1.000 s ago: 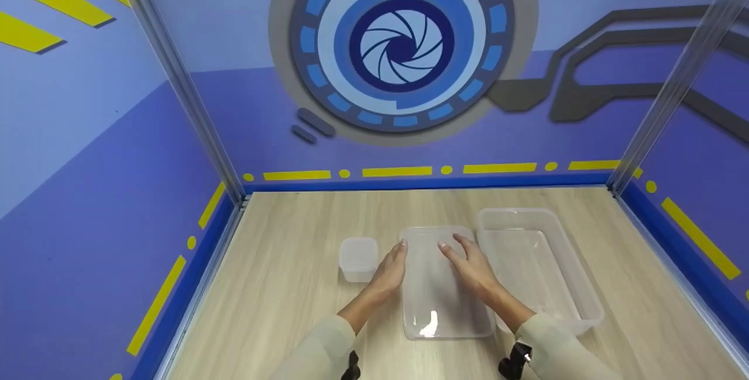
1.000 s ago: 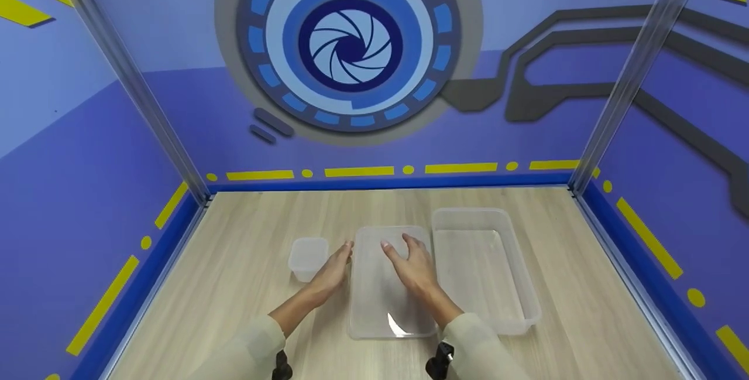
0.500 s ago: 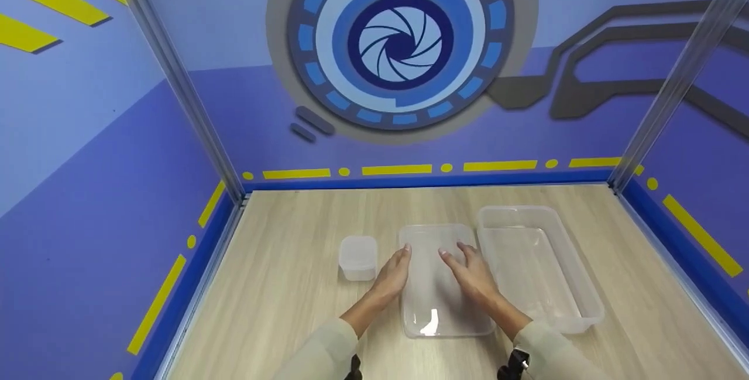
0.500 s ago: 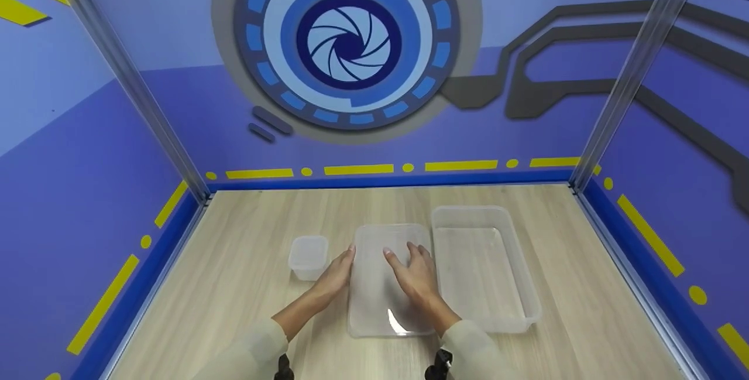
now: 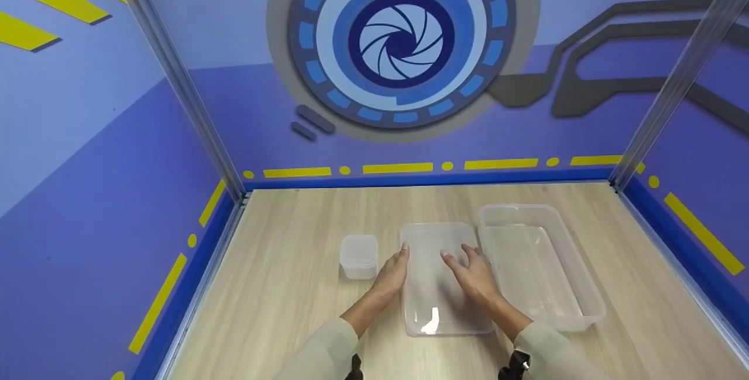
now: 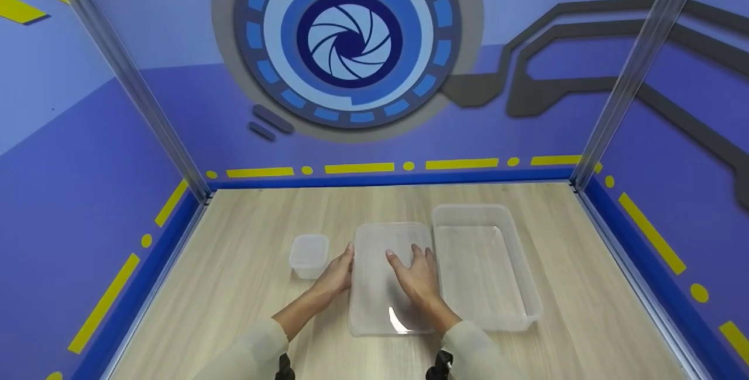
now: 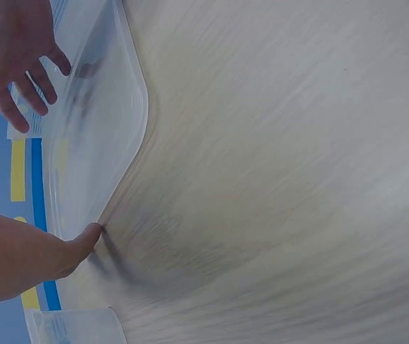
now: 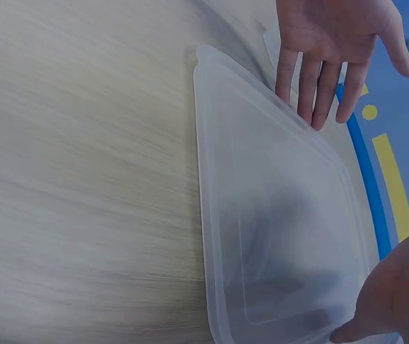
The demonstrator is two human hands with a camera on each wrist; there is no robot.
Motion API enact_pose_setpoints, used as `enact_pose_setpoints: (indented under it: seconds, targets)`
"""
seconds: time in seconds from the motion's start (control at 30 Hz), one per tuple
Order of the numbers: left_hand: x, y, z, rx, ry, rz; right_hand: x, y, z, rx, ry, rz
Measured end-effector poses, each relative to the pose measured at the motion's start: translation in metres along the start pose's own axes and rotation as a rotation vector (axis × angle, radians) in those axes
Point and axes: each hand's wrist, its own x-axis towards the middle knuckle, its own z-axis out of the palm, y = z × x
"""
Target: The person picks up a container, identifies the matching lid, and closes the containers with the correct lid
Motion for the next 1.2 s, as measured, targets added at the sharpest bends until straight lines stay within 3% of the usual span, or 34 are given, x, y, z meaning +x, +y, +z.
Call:
enact_pose_setpoints:
  seconds: [0.53, 0.93, 1.2]
  targets:
    - [0.0, 0.006, -0.002, -0.005, 0.015, -0.056, -0.002, 0.001, 0.004, -0.051, 0.052, 0.009]
    - [-0.009, 0.007, -0.003, -0.043, -0.027, -0.098, -0.003, -0.005, 0.0, -0.11, -0.015, 0.044]
    - [-0.005, 0.011, -0.006, -0.115, -0.044, -0.115, 0.002, -0.008, -0.002, -0.042, -0.028, 0.058]
